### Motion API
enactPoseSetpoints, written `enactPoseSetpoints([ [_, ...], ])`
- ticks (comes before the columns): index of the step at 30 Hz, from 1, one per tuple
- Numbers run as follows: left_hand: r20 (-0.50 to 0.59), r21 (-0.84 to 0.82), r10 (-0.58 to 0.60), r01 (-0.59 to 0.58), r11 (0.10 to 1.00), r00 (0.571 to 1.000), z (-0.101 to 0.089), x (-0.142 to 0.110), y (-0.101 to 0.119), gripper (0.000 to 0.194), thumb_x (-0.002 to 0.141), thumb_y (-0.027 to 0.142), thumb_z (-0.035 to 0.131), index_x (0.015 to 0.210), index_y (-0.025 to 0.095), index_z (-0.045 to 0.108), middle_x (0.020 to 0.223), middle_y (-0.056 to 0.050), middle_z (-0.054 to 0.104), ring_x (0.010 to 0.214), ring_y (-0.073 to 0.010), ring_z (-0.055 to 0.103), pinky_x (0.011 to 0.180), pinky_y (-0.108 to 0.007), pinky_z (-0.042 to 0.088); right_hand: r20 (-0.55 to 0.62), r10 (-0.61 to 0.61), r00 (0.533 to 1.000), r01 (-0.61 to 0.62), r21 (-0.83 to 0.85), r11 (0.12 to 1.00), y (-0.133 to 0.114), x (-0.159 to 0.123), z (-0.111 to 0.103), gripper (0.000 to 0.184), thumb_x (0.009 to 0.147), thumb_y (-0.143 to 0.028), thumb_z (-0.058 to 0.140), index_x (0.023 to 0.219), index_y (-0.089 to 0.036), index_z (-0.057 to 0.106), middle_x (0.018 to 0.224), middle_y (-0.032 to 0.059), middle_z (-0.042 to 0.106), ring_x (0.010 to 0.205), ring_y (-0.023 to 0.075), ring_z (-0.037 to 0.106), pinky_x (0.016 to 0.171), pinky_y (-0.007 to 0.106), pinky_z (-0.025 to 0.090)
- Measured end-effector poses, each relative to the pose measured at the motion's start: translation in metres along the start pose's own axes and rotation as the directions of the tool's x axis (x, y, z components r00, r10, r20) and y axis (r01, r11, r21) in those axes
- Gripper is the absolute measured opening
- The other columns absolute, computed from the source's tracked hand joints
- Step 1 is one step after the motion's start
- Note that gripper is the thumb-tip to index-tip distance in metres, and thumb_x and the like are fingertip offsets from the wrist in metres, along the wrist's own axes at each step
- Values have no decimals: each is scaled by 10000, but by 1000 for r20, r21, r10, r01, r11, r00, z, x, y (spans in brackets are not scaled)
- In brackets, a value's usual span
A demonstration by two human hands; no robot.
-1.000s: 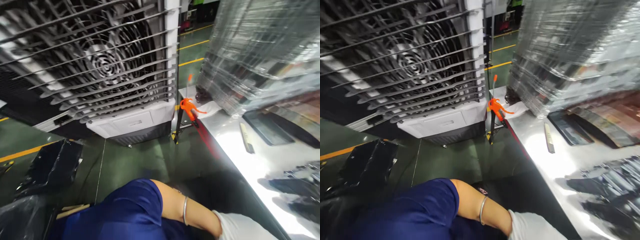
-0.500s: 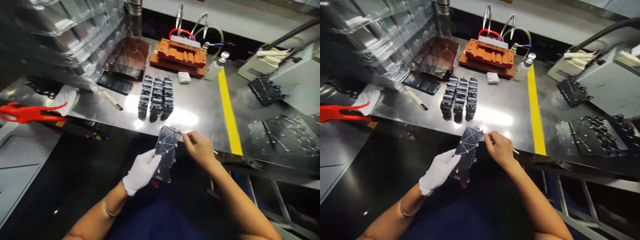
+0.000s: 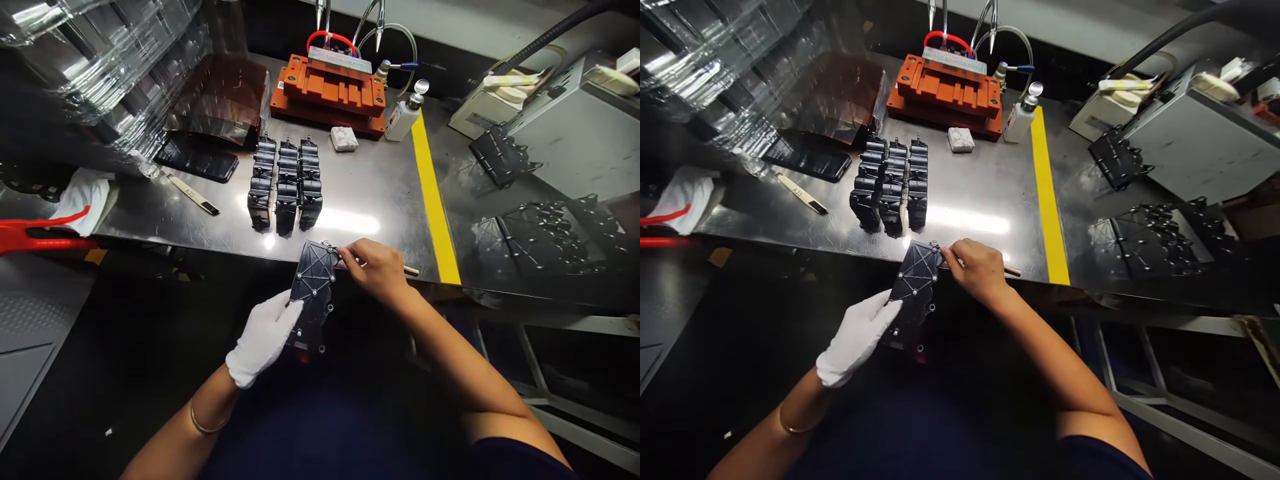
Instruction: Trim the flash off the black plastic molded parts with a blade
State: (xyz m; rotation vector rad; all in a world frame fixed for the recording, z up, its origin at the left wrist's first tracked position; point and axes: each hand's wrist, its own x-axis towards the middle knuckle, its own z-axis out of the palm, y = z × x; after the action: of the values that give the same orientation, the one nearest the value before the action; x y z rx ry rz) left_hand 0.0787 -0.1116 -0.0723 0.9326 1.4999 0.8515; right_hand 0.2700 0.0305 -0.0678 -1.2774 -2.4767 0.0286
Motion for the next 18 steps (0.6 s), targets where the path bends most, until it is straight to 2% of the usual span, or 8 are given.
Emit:
enactPoseSetpoints([
  [6,-8,-4,-2,2,1000,1000,1,0,-1,372,906,512,526,938,193,714,768,16,662,746,-167,578,682,-234,466,12,13,1000,-13,25,1000,-2,2,-3,389,955,-418,499,686,-188,660,636,27,684,577,126,583,537,248,273],
  [11,6,-13,27,-27,1000,1000,2,0,-3,378,908,497,526,1002,187,721,853,-1,706,823,-189,611,727,-245,476,-63,44,997,-43,15,999,0,-2,0,385,946,-408,514,676,-183,672,622,26,687,547,120,578,533,246,297],
  [15,15,-34,32,-31,999,999,1,6,-3,367,913,479,513,982,180,715,827,-4,699,779,-178,607,692,-248,475,-100,-2,995,8,61,998,9,-10,-2,370,925,-417,554,677,-179,691,587,14,676,504,108,562,520,238,328],
  [18,14,-3,80,-80,997,997,4,4,0,314,926,408,489,924,181,706,778,4,673,722,-152,584,650,-240,454,-140,-24,990,42,128,991,9,-15,-10,369,903,-435,591,657,-176,683,557,17,653,476,113,545,497,246,331],
])
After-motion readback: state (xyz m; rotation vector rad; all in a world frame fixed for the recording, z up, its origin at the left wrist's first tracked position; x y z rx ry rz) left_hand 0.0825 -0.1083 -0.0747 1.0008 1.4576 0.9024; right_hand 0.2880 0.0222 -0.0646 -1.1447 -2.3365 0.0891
